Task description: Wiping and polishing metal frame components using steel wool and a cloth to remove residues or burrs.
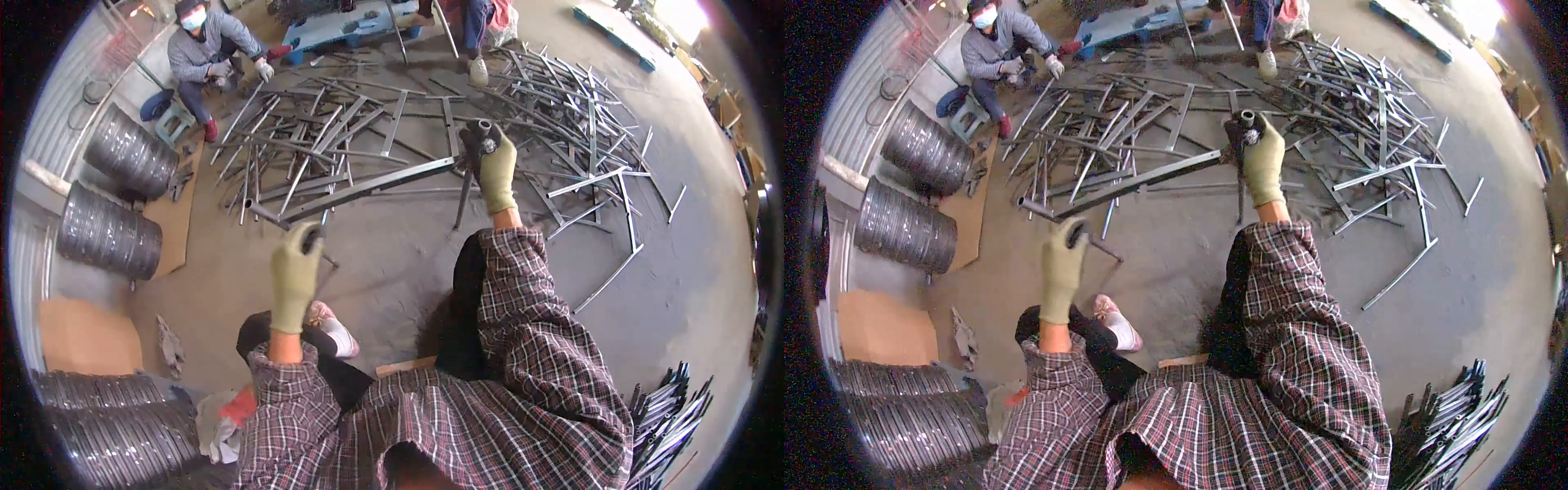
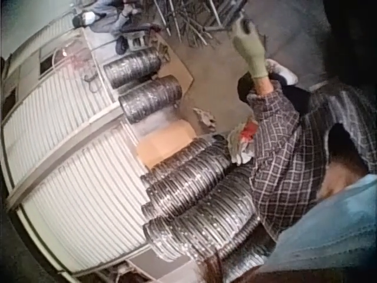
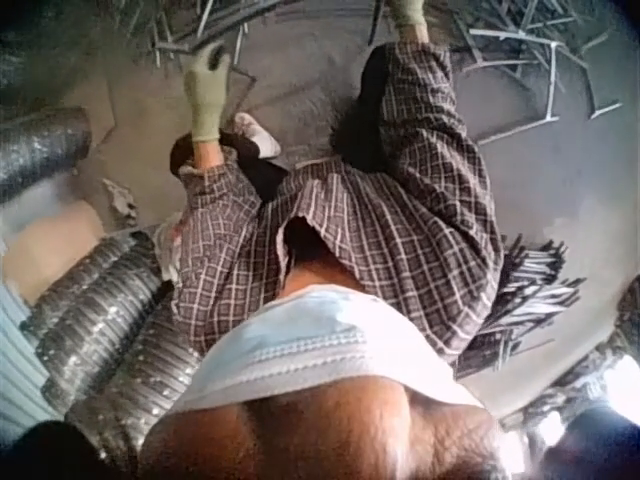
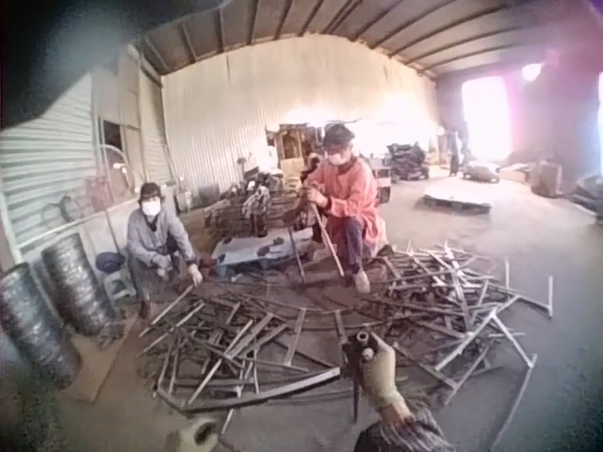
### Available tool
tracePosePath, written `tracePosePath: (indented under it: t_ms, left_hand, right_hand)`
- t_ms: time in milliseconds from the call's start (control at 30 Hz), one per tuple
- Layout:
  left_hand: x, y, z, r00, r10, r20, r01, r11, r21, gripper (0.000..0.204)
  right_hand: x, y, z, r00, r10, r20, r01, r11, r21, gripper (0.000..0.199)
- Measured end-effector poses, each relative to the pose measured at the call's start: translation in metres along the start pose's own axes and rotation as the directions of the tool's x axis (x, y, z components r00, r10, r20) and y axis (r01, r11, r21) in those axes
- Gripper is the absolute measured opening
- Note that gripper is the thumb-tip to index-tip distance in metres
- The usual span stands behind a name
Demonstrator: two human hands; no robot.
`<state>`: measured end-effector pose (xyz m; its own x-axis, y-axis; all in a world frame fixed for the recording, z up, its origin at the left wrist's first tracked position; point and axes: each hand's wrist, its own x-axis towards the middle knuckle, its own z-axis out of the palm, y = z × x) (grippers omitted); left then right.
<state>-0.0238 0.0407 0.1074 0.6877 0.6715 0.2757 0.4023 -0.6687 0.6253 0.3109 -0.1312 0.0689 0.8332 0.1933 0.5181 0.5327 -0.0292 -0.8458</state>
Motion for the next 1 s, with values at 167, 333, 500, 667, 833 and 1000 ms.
tracePosePath:
  t_ms: [167,333,500,667,833,1000]
  left_hand:
    - [0.053,0.081,0.045,0.858,0.511,0.057,-0.508,0.824,0.252,0.063]
    - [0.086,0.080,0.096,0.843,0.325,0.428,-0.496,0.777,0.388,0.053]
    - [0.117,0.083,0.092,0.672,-0.134,0.728,-0.198,0.915,0.351,0.037]
    - [0.108,0.081,0.099,0.834,0.065,0.549,-0.340,0.842,0.418,0.034]
    - [0.111,0.080,0.101,0.853,0.052,0.519,-0.314,0.846,0.432,0.031]
    - [0.112,0.076,0.104,0.872,0.078,0.484,-0.336,0.814,0.474,0.030]
  right_hand:
    - [-0.020,-0.028,0.006,0.995,0.081,0.062,-0.086,0.994,0.071,0.020]
    - [-0.024,-0.039,0.010,0.981,0.050,0.186,-0.073,0.990,0.118,0.015]
    - [0.003,-0.018,-0.007,0.667,-0.081,0.741,-0.161,0.955,0.250,0.021]
    - [0.009,-0.022,-0.002,0.652,-0.126,0.748,-0.193,0.926,0.324,0.017]
    - [-0.019,-0.028,0.017,0.929,0.039,0.369,-0.142,0.956,0.255,0.013]
    - [-0.040,-0.042,0.033,0.985,-0.160,-0.068,0.140,0.963,-0.230,0.026]
